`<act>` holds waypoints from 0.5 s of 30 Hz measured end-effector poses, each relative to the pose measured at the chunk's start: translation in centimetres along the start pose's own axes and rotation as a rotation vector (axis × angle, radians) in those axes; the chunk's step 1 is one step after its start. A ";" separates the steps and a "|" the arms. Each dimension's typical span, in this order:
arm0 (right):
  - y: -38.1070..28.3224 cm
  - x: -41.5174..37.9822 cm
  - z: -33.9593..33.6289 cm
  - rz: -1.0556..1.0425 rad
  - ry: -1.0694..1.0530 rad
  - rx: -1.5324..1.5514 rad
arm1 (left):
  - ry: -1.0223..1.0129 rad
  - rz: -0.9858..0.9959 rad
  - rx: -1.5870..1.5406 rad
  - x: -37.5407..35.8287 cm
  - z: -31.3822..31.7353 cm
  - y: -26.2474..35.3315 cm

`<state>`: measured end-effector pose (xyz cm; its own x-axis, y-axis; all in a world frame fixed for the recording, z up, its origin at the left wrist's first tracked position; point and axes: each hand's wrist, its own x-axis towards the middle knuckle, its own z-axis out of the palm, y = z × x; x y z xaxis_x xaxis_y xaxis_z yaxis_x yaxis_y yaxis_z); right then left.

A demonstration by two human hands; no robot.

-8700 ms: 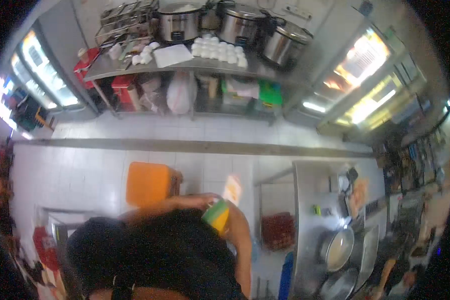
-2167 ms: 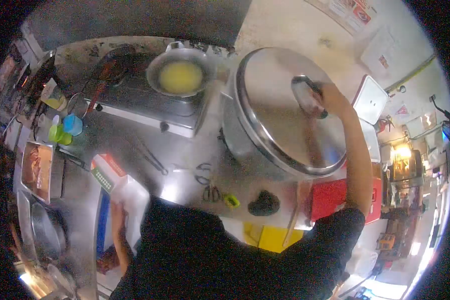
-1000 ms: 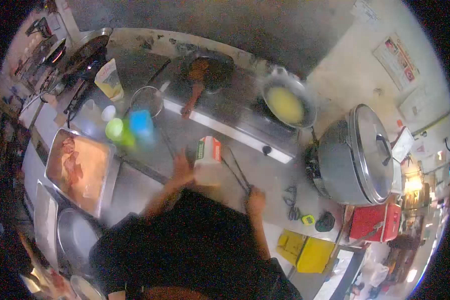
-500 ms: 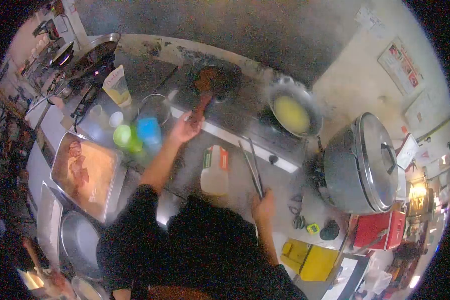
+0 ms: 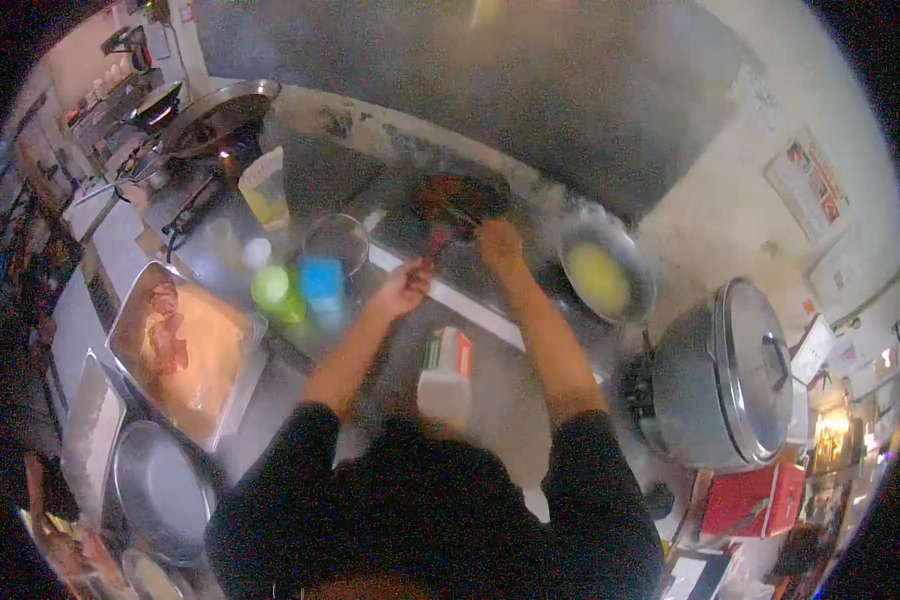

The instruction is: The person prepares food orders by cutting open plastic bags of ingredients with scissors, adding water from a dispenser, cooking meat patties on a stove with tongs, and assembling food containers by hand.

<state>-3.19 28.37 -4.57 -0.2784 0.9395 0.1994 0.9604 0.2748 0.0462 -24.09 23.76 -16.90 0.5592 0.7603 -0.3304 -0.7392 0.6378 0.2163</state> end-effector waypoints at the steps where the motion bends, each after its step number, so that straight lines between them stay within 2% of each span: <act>1: -0.6 0.4 -0.1 0.027 0.056 0.062 | -0.009 0.017 0.003 -0.1 0.1 -0.3; 4: -2.0 0.4 -1.9 0.077 0.163 0.175 | 0.008 0.082 0.034 -0.4 -0.1 -0.1; 6: -1.7 1.6 -2.7 0.111 0.193 0.215 | -0.069 0.007 0.034 0.1 -0.7 -0.2; 8: -0.4 2.7 -1.3 0.100 0.102 0.018 | -0.035 0.001 -0.002 0.0 -0.6 -0.3; 11: 1.8 5.4 3.7 0.061 0.077 0.065 | -0.016 -0.009 -0.020 0.3 -0.7 -0.5; 13: 2.5 4.2 3.8 0.092 0.064 0.108 | 0.225 0.058 0.099 -0.9 1.0 -0.5; 14: 2.4 3.7 2.3 0.106 0.065 0.145 | 0.023 -0.034 0.206 -0.8 -1.7 0.5; 15: 1.7 1.8 0.2 0.160 0.115 0.179 | 0.020 -0.038 0.207 -1.7 -1.6 0.8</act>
<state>-2.04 30.59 -4.30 -0.1104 0.9472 0.3010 0.9719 0.1662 -0.1667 -26.27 22.78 -17.60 0.5763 0.7340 -0.3593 -0.6240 0.6792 0.3865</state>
